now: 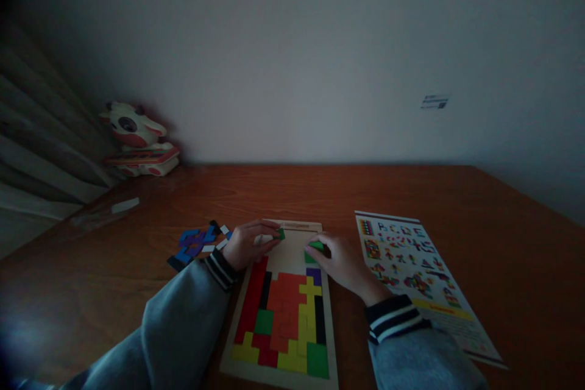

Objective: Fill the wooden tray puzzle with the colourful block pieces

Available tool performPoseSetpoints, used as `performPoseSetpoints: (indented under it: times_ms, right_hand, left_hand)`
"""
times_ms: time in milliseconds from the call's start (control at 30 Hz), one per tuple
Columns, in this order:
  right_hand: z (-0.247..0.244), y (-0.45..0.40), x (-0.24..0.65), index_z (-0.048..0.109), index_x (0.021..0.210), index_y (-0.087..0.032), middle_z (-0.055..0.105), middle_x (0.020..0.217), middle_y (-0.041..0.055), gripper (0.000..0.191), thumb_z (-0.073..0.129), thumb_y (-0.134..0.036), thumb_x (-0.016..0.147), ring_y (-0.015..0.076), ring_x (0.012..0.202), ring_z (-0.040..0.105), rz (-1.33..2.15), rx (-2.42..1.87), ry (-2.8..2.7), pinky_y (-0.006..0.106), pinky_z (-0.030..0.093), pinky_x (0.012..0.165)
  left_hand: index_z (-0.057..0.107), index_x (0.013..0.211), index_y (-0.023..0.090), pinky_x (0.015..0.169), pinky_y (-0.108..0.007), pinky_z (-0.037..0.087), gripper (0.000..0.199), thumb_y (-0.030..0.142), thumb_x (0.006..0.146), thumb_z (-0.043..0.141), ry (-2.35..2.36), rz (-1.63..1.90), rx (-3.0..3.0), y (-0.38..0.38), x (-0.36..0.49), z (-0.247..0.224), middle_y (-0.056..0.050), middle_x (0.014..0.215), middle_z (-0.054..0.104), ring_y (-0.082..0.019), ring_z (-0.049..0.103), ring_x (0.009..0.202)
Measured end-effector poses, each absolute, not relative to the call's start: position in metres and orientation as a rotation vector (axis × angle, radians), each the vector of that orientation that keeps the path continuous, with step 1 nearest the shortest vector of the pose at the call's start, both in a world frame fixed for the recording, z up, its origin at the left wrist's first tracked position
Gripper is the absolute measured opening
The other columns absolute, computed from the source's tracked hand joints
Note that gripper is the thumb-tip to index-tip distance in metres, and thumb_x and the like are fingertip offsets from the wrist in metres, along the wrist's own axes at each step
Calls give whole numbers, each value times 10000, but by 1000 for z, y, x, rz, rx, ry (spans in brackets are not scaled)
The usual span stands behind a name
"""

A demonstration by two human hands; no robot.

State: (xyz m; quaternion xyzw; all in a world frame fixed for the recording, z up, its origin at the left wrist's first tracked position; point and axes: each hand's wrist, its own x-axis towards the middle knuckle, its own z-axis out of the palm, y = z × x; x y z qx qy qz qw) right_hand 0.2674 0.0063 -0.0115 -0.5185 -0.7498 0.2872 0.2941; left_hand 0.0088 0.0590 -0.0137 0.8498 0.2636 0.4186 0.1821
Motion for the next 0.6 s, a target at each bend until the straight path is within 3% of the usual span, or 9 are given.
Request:
performPoseSetpoints:
  times_ms: [433, 600]
  right_hand:
    - [-14, 7, 278, 722, 855, -225, 681, 900, 56, 305, 559, -472, 928, 207, 846, 655, 673, -1377, -2085, 342, 512, 768]
    - [-18, 8, 274, 676, 1073, -239, 738, 995, 53, 305, 645, -465, 870, 216, 882, 687, 714, -1445, -1782, 349, 544, 770]
  left_hand:
    - [720, 911, 183, 883, -311, 577, 101, 258, 904, 652, 679, 1053, 2462, 54, 22, -26, -76, 1047, 721, -174, 691, 963]
    - [722, 929, 179, 878, -306, 574, 98, 243, 906, 652, 626, 1000, 2498, 55, 23, -29, -74, 1064, 718, -174, 691, 967]
